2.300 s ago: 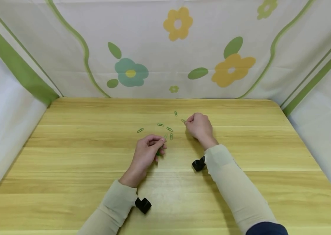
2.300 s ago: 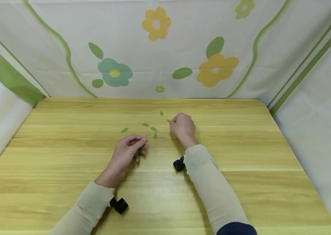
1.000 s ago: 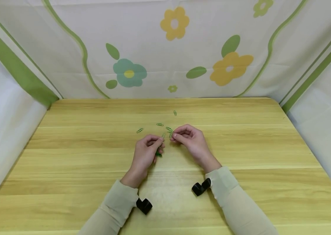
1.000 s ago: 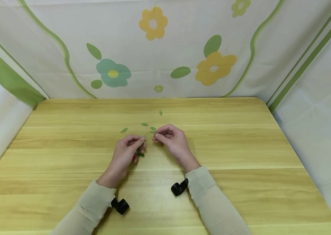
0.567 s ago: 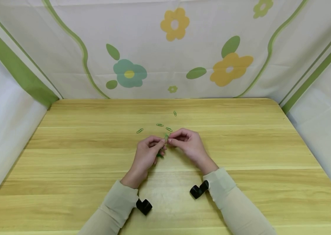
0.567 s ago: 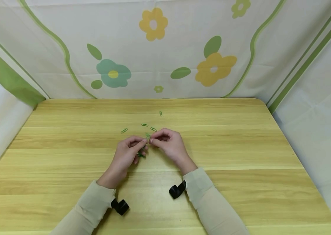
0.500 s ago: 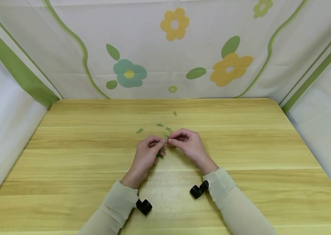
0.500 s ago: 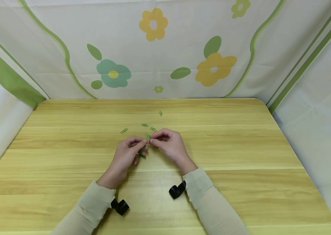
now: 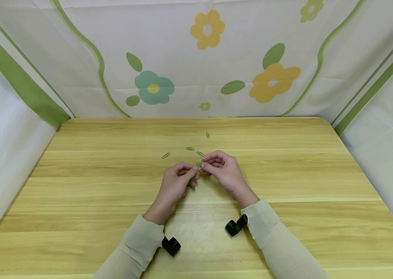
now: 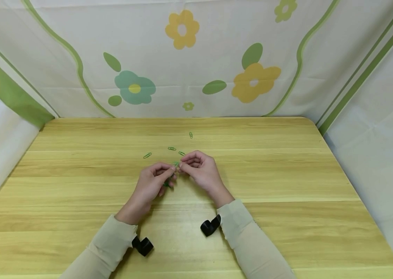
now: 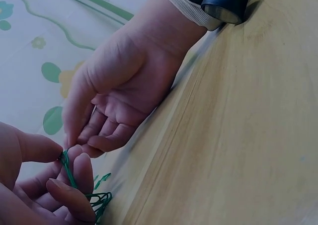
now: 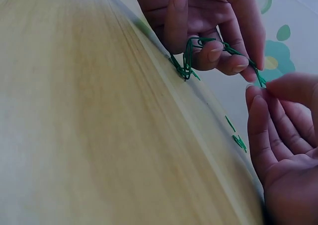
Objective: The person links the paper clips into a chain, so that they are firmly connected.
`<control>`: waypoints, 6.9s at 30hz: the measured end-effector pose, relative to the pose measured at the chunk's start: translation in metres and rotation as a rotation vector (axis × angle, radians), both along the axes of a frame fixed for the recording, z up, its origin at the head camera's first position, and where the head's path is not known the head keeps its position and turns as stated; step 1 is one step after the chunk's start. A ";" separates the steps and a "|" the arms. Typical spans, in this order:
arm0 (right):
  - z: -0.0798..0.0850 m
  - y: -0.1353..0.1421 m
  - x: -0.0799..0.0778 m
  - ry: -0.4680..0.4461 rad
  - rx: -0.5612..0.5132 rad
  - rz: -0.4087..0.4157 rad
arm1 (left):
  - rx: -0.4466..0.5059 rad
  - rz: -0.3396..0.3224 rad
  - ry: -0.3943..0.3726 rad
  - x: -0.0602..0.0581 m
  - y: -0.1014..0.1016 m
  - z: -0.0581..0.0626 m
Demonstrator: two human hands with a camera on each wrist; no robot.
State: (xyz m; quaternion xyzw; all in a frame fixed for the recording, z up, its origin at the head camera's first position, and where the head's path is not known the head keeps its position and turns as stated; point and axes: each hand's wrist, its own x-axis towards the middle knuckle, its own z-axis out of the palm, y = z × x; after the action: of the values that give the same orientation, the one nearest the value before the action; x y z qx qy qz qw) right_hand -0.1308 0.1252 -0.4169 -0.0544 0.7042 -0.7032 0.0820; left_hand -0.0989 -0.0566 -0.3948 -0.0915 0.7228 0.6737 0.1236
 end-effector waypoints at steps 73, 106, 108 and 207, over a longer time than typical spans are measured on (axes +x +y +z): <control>0.003 0.002 0.000 0.046 -0.012 -0.092 | 0.019 -0.010 0.072 -0.001 -0.002 -0.001; 0.024 -0.009 -0.105 -0.055 0.956 -0.131 | 0.020 0.100 0.140 -0.004 -0.014 0.001; 0.025 -0.007 -0.099 -0.046 0.940 -0.114 | 0.023 0.096 0.138 -0.004 -0.013 0.001; -0.006 -0.002 0.010 0.181 0.171 -0.064 | 0.033 -0.028 0.066 0.002 -0.006 -0.004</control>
State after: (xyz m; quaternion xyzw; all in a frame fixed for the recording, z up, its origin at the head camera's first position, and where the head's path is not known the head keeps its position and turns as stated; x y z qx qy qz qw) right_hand -0.1211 0.1236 -0.4230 -0.0877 0.7676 -0.6349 -0.0001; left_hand -0.0970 -0.0625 -0.3989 -0.0568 0.7164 0.6866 0.1105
